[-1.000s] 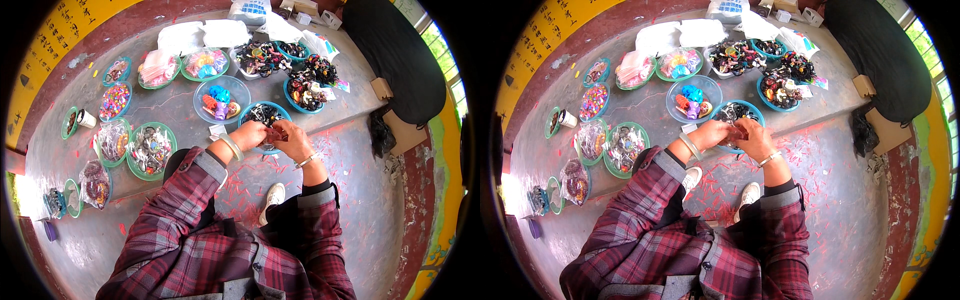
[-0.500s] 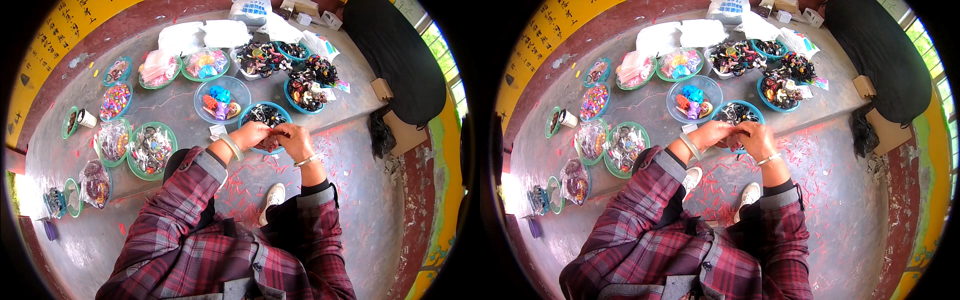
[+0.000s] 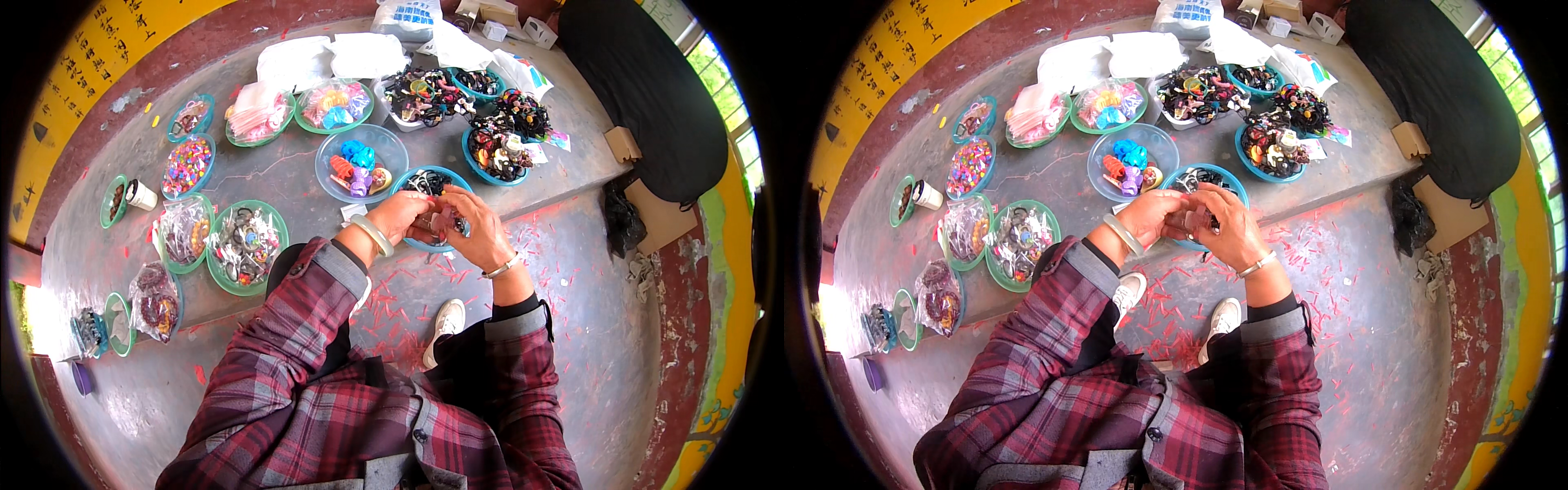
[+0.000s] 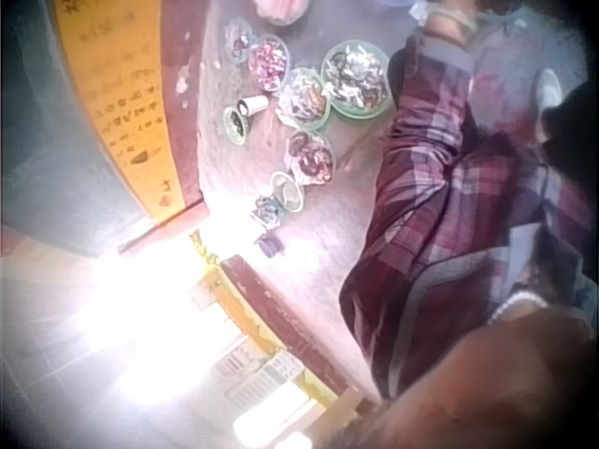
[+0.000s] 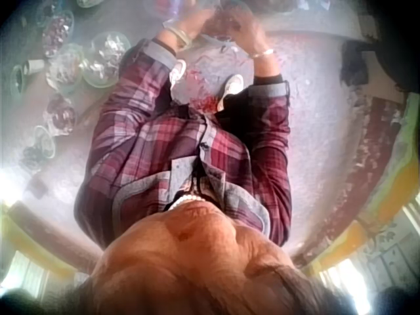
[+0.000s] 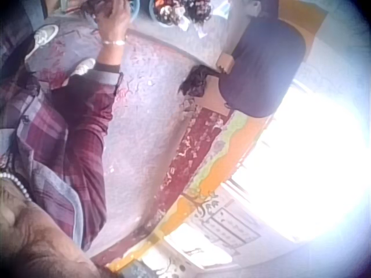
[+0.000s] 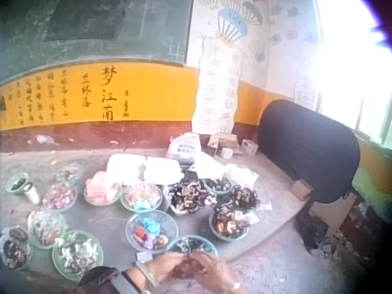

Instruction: The person sits on the floor and packs small colorful plastic toys and hair accessories into clear plastic bags. They pick items from various bowls, place them into bags, and seal them one by one.

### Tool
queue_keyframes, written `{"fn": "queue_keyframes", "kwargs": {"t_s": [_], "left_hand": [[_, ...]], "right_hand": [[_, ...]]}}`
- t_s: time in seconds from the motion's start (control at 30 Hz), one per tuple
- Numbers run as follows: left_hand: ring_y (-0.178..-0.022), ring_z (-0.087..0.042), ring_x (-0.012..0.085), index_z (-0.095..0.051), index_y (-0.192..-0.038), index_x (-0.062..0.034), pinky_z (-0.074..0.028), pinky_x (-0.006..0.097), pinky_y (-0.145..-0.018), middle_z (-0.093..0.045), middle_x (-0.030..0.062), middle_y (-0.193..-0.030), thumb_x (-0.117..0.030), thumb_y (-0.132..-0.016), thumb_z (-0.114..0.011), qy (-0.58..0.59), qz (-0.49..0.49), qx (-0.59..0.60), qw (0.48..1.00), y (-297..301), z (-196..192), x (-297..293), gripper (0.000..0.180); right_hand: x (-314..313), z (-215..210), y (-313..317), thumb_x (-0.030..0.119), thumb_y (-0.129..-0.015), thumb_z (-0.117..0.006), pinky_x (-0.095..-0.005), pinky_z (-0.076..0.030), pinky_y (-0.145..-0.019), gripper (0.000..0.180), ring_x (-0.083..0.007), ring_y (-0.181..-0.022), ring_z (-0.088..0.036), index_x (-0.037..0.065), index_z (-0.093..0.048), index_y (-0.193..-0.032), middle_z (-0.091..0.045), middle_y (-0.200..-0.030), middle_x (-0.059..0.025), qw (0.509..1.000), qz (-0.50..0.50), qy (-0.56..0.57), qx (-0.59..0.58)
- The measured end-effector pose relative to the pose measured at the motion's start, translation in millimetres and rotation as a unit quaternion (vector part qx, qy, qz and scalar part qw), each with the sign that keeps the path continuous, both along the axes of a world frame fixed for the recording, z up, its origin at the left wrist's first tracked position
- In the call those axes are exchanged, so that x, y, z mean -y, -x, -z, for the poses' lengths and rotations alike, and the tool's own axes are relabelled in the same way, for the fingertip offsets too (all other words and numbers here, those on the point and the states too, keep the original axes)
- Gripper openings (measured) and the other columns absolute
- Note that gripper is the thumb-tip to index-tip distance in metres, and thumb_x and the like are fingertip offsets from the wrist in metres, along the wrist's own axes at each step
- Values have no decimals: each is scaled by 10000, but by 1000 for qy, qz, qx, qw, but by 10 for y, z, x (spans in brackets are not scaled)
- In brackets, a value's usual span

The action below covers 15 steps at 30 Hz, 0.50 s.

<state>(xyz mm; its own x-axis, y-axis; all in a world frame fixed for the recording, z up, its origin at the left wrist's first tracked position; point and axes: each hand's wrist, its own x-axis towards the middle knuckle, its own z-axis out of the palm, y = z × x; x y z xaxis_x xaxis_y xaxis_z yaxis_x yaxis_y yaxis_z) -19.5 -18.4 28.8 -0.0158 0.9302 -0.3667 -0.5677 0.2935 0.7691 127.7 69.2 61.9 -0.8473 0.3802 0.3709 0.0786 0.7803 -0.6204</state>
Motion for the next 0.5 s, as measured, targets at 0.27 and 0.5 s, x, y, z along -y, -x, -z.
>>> {"fn": "queue_keyframes", "kwargs": {"t_s": [0.27, 0.5], "left_hand": [[-701, -601, 110, -531, -972, -67, -400, 222, -489, -626, 36, -821, -214, -873, -427, -32, -8, 25, 999, 80, 112, -22, 205], [-729, -607, 135, -522, -1032, -47, -478, 253, -603, -616, 53, -880, -196, -872, -440, -10, -23, -12, 1000, 48, 27, -6, 233]], "right_hand": [[81, -98, -15, 7, -615, -633, -361, -448, -788, 387, -324, -957, -524, 79, -540, -983, -496, -1111, -155, 999, -5, -35, 20], [68, -33, 12, 4, -669, -614, -327, -469, -689, 167, -280, -798, -574, 48, -583, -827, -570, -889, -126, 998, 16, -20, -49]]}}
